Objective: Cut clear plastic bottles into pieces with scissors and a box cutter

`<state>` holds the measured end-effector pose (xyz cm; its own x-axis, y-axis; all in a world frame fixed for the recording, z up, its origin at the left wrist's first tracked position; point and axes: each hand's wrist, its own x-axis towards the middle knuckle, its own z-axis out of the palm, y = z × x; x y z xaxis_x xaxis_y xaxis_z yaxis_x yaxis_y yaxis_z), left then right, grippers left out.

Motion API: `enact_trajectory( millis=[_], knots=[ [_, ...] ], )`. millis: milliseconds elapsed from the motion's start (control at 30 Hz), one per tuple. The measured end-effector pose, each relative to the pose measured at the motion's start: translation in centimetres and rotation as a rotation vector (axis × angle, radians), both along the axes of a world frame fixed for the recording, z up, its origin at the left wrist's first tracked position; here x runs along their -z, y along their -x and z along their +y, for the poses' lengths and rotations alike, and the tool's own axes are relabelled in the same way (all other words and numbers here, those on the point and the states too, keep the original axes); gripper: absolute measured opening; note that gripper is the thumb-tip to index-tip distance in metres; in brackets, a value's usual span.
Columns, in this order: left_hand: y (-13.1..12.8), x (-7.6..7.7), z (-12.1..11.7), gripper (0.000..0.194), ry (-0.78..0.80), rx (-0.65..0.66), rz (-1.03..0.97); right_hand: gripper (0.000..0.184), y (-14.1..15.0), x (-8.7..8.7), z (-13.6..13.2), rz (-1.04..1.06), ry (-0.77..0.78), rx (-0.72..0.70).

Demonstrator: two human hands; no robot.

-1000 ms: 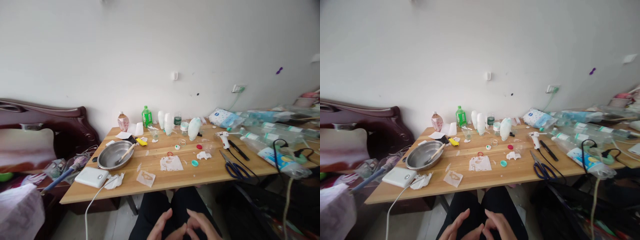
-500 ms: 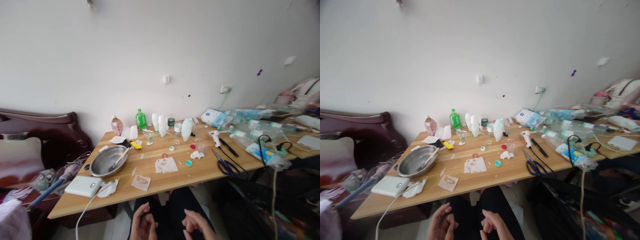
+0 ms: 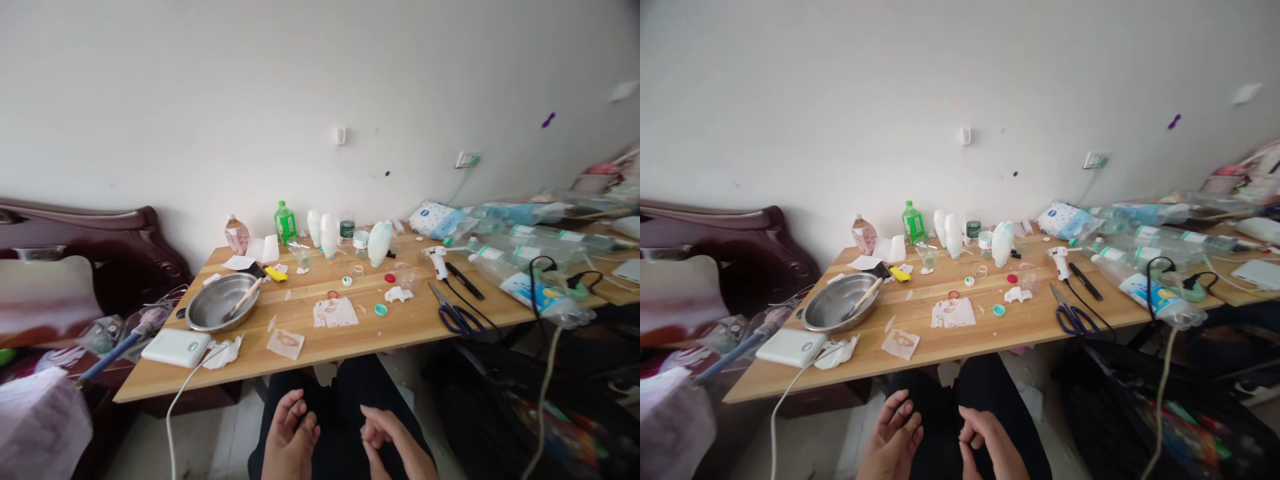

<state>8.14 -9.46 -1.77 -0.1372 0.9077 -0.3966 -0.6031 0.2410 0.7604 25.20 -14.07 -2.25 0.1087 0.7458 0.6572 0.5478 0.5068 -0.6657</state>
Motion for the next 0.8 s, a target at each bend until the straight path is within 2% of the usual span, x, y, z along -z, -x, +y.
enact_trajectory(
  millis=[100, 200, 367, 467, 567, 667, 733, 800],
  knots=[
    [0.2, -1.3, -0.1, 0.055, 0.005, 0.071, -0.048, 0.041, -0.6, -1.4, -0.5, -0.064, 0.039, -0.083],
    [0.1, -2.1, 0.1, 0.054, -0.014, 0.061, -0.078, 0.041, -0.7, -2.0, -0.9, -0.055, 0.082, -0.088],
    [-0.2, -2.3, 0.4, 0.043, -0.071, 0.040, -0.044, 0.038, -0.8, -1.5, -1.1, -0.021, 0.164, -0.097],
    [-0.1, -2.2, 0.6, 0.043, -0.076, 0.058, -0.009, 0.034, -0.8, -1.1, -1.1, 0.030, 0.206, -0.101],
    [-0.3, -1.7, 0.7, 0.044, -0.127, 0.127, 0.175, 0.036, 0.1, -1.1, -1.1, 0.183, 0.242, -0.020],
    [-1.6, -0.5, 0.3, 0.053, -0.264, 0.209, 0.511, 0.045, 2.1, -1.1, -0.3, 0.368, 0.212, 0.008],
    [-2.8, 0.6, -0.3, 0.062, -0.367, 0.207, 0.703, 0.050, 3.3, -0.8, 1.0, 0.426, 0.173, 0.006],
    [-3.5, 1.6, -0.7, 0.057, -0.452, 0.169, 0.809, 0.052, 4.0, -0.1, 2.8, 0.465, 0.153, 0.044]
  ],
)
